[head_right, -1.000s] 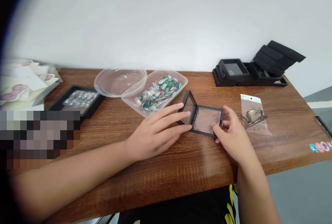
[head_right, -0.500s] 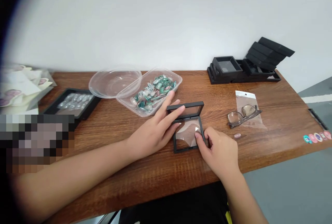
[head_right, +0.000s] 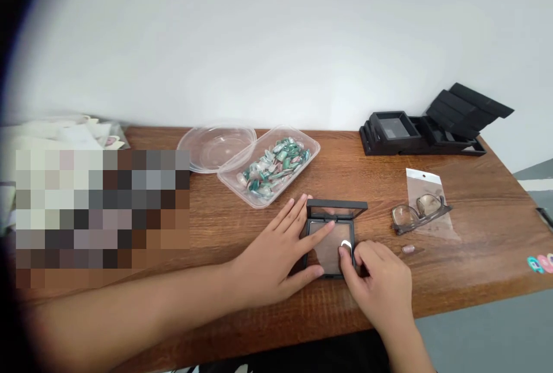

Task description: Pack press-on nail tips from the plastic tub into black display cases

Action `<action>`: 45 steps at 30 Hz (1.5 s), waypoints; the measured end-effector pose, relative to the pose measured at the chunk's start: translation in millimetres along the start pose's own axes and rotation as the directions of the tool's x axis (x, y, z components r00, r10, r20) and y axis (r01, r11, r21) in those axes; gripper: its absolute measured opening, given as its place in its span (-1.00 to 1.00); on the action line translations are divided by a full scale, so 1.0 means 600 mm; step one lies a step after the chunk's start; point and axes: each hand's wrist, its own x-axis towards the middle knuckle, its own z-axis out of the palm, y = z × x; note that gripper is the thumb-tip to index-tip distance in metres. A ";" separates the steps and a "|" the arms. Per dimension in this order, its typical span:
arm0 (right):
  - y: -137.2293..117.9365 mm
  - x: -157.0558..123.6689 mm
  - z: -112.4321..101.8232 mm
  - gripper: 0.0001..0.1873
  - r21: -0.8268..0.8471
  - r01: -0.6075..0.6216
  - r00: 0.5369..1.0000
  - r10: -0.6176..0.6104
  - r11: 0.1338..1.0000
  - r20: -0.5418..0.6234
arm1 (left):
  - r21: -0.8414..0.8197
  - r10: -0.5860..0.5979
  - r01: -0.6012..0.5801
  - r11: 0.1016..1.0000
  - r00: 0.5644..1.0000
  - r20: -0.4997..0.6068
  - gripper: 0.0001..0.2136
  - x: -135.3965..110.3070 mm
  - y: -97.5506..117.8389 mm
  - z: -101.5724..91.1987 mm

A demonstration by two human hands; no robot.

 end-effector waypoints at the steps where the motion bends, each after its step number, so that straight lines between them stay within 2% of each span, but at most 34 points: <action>1: 0.000 0.001 0.001 -0.52 0.001 -0.003 1.000 0.003 1.000 -0.001 | 0.001 -0.007 0.007 1.000 1.000 -0.003 -0.35 -0.002 0.001 0.001; 11: -0.001 0.012 0.001 -0.46 -0.032 -0.116 0.990 0.118 0.993 0.071 | -0.038 -0.009 0.010 0.999 1.000 0.010 -0.26 -0.005 -0.002 0.003; 14: 0.000 0.018 0.003 -0.43 -0.048 -0.125 0.990 0.128 0.991 0.055 | -0.057 -0.032 0.033 0.998 0.999 0.015 -0.24 -0.006 -0.001 0.004; 20: 0.001 0.021 0.004 -0.40 -0.103 -0.147 0.984 0.156 0.984 0.089 | -0.124 -0.049 0.050 0.991 0.999 0.006 -0.29 -0.008 -0.001 0.003; 31: 0.007 0.018 0.004 -0.42 -0.041 -0.155 0.986 0.157 0.987 0.064 | -0.091 -0.043 0.045 0.995 0.999 0.020 -0.28 -0.001 -0.001 -0.002; 37: 0.010 0.020 0.009 -0.44 0.085 -0.207 0.978 0.206 0.975 0.028 | -0.084 -0.043 0.046 0.995 0.999 0.029 -0.29 0.005 0.000 0.000; 40: 0.006 0.021 -0.013 -0.52 0.225 -0.217 0.976 0.208 0.950 0.064 | -0.055 -0.045 0.046 0.997 0.999 0.016 -0.27 0.009 -0.001 0.002; 42: -0.001 0.029 -0.047 -0.61 0.319 -0.184 0.983 0.169 0.930 0.076 | -0.046 -0.046 0.046 0.998 0.999 0.008 -0.27 0.012 -0.001 0.004; 45: -0.017 0.076 -0.115 -0.75 0.381 0.017 1.000 -0.022 0.924 0.009 | -0.052 -0.038 0.038 0.998 0.999 0.004 -0.29 0.015 -0.001 0.004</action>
